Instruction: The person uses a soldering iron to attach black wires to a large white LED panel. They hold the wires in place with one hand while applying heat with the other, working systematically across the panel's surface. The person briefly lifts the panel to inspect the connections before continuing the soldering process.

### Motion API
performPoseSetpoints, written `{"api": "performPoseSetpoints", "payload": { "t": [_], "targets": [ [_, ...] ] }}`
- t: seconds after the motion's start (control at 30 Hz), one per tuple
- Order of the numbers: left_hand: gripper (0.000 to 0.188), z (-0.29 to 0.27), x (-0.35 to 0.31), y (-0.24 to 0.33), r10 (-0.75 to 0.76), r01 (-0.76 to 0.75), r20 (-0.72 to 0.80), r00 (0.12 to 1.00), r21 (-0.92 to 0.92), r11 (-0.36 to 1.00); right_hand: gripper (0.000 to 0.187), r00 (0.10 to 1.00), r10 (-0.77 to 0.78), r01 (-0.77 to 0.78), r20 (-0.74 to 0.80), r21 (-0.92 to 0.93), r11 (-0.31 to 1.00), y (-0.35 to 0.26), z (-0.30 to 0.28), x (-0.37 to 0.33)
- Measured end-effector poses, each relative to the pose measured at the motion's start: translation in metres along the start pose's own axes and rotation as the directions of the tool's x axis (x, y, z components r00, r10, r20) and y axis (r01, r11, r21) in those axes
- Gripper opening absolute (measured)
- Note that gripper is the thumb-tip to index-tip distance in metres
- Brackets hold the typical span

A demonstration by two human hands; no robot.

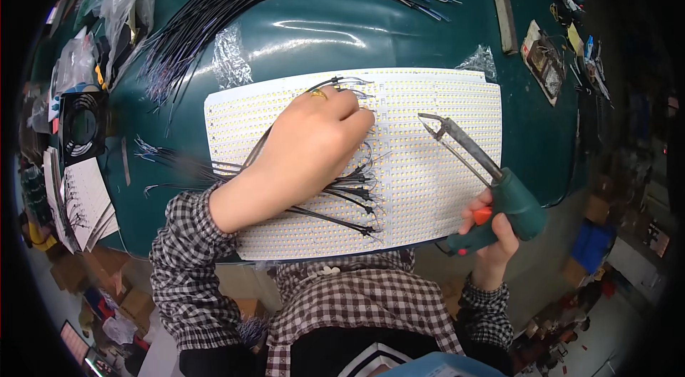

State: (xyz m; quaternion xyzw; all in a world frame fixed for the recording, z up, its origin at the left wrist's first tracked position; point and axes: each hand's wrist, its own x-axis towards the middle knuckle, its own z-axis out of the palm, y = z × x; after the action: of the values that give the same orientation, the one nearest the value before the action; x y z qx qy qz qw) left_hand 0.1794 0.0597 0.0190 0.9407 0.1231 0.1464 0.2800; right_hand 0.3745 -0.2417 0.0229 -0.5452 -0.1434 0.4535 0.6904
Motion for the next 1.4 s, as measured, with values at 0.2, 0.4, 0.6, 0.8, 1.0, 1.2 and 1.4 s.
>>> {"api": "performPoseSetpoints", "payload": {
  "t": [0.2, 0.4, 0.6, 0.8, 1.0, 1.2, 1.4],
  "targets": [
    [0.021, 0.012, -0.006, -0.009, 0.047, -0.047, 0.0, 0.999, 0.012, 0.999, 0.05, 0.999, 0.005, -0.006, -0.038, -0.022, 1.0, 0.0, 0.001, -0.003],
    [0.021, 0.0, -0.006, -0.007, 0.063, -0.068, 0.097, 0.993, 0.045, 0.997, 0.05, 0.999, -0.025, 0.023, -0.03, -0.047, 0.999, -0.003, 0.004, 0.0],
    [0.011, 0.018, -0.005, -0.003, -0.147, 0.136, -0.045, 0.988, -0.187, 0.973, 0.053, 1.0, -0.006, 0.006, -0.006, -0.104, 0.995, -0.002, 0.005, 0.002],
    [0.01, 0.013, -0.006, 0.006, -0.334, 0.307, -0.002, 0.943, -0.388, 0.869, 0.054, 1.0, 0.005, -0.005, 0.0, -0.145, 0.989, -0.005, 0.011, 0.0],
    [0.01, 0.019, -0.006, 0.001, -0.267, 0.222, -0.094, 0.959, -0.333, 0.916, 0.056, 0.997, 0.047, -0.029, 0.064, -0.26, 0.965, -0.015, 0.018, 0.001],
    [0.011, 0.021, -0.001, 0.004, -0.397, 0.335, -0.072, 0.915, -0.412, 0.847, 0.054, 0.994, 0.08, -0.055, 0.07, -0.308, 0.95, -0.019, 0.023, -0.002],
    [0.01, 0.021, -0.001, 0.004, -0.387, 0.319, -0.091, 0.917, -0.415, 0.852, 0.063, 0.997, 0.079, -0.083, -0.027, -0.369, 0.926, -0.02, 0.034, -0.002]
  ]
}}
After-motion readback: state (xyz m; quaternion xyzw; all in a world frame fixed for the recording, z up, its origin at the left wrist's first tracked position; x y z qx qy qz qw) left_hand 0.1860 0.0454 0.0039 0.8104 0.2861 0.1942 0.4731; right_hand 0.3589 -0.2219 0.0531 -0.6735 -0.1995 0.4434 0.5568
